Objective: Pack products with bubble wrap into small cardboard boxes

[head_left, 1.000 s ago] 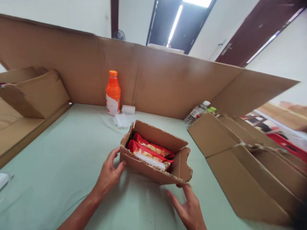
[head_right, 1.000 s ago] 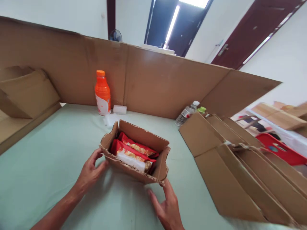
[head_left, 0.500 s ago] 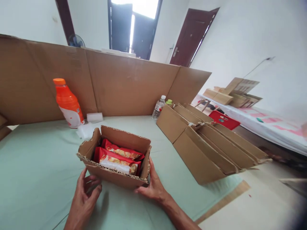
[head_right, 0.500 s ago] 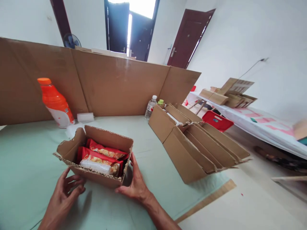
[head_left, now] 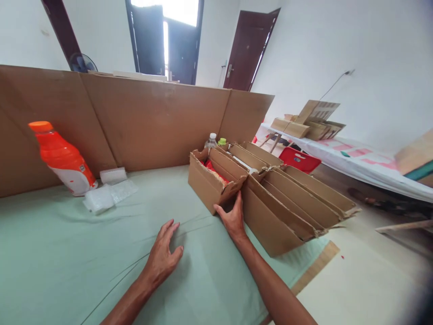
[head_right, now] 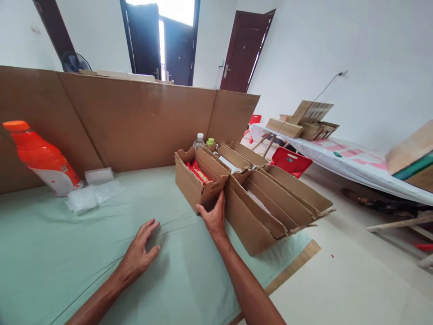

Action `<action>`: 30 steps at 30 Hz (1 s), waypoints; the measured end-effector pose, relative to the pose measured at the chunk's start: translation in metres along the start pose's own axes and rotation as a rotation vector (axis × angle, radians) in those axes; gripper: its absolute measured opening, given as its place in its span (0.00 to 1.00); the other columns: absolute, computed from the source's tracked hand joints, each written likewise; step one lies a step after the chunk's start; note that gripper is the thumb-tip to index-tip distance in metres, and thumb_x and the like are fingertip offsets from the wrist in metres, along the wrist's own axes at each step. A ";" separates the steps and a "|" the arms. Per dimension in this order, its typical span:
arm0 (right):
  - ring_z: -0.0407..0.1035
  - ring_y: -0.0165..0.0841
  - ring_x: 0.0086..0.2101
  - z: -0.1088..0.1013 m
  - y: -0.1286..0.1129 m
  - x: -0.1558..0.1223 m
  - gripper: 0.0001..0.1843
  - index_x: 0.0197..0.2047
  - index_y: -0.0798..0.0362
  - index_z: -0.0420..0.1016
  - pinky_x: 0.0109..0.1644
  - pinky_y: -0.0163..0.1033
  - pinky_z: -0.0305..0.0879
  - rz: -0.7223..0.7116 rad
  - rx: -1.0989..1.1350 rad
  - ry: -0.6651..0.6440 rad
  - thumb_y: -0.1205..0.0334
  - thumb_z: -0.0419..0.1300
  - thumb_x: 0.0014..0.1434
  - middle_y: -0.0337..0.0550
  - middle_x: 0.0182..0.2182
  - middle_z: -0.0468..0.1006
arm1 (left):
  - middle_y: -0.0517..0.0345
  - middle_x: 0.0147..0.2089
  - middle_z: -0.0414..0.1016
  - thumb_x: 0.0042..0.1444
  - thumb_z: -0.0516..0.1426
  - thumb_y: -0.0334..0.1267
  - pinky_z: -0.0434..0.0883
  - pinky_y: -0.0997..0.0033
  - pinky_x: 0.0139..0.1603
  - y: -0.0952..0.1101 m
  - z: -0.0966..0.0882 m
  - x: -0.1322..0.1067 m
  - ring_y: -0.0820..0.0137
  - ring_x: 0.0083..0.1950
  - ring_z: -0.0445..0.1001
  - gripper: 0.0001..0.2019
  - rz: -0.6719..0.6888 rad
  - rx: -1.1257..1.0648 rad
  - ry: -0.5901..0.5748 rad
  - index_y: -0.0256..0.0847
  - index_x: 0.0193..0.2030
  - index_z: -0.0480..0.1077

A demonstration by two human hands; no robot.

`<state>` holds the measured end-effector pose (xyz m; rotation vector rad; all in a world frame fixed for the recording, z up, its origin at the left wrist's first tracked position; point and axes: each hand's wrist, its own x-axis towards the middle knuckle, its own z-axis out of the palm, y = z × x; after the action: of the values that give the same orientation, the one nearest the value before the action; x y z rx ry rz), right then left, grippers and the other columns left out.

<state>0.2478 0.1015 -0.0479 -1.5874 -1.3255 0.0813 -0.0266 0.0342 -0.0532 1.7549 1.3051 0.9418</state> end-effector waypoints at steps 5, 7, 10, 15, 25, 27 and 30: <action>0.53 0.53 0.66 -0.014 0.017 -0.026 0.45 0.71 0.60 0.51 0.67 0.60 0.56 0.035 -0.052 -0.133 0.43 0.59 0.59 0.66 0.68 0.53 | 0.42 0.66 0.67 0.52 0.55 0.36 0.69 0.44 0.63 -0.018 -0.002 -0.018 0.52 0.66 0.67 0.23 0.019 0.065 -0.002 0.41 0.56 0.73; 0.60 0.52 0.63 -0.017 0.019 -0.035 0.39 0.69 0.58 0.55 0.63 0.59 0.62 0.051 -0.047 -0.214 0.47 0.57 0.62 0.64 0.66 0.58 | 0.43 0.64 0.70 0.51 0.55 0.36 0.69 0.44 0.63 -0.021 -0.003 -0.022 0.52 0.65 0.69 0.23 0.053 0.093 0.003 0.43 0.55 0.75; 0.62 0.50 0.62 -0.014 0.021 -0.034 0.36 0.68 0.57 0.58 0.62 0.57 0.64 0.048 -0.048 -0.263 0.49 0.57 0.61 0.61 0.65 0.61 | 0.42 0.62 0.72 0.50 0.56 0.35 0.70 0.42 0.62 -0.023 -0.002 -0.024 0.50 0.63 0.71 0.22 0.109 0.145 0.004 0.42 0.54 0.76; 0.62 0.49 0.63 -0.006 0.023 -0.019 0.39 0.70 0.62 0.54 0.63 0.55 0.64 0.021 -0.068 -0.301 0.52 0.56 0.60 0.65 0.68 0.56 | 0.40 0.63 0.71 0.52 0.56 0.33 0.70 0.41 0.62 -0.026 0.004 -0.036 0.49 0.64 0.69 0.22 0.196 0.226 0.017 0.42 0.54 0.75; 0.67 0.48 0.59 -0.008 0.003 -0.034 0.28 0.60 0.53 0.72 0.64 0.57 0.61 -0.153 -0.137 -0.476 0.56 0.58 0.56 0.53 0.60 0.73 | 0.45 0.68 0.67 0.53 0.59 0.33 0.70 0.45 0.63 -0.049 0.008 -0.104 0.47 0.70 0.62 0.24 0.412 0.370 -0.107 0.47 0.58 0.72; 0.68 0.50 0.58 -0.008 0.009 -0.030 0.30 0.61 0.56 0.70 0.63 0.59 0.62 -0.189 -0.159 -0.464 0.52 0.56 0.58 0.57 0.59 0.73 | 0.49 0.66 0.70 0.57 0.60 0.37 0.68 0.43 0.65 -0.052 0.016 -0.118 0.48 0.69 0.64 0.19 0.387 0.379 -0.132 0.50 0.55 0.74; 0.71 0.53 0.55 0.000 0.038 -0.025 0.31 0.54 0.57 0.76 0.61 0.60 0.65 -0.267 -0.227 -0.471 0.43 0.53 0.58 0.59 0.55 0.76 | 0.54 0.62 0.75 0.63 0.58 0.41 0.67 0.52 0.67 -0.057 0.029 -0.129 0.56 0.65 0.70 0.15 0.271 0.355 -0.177 0.55 0.56 0.74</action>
<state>0.2642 0.0872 -0.0876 -1.6209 -1.9623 0.1500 -0.0522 -0.0829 -0.1327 2.2782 1.1921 0.7055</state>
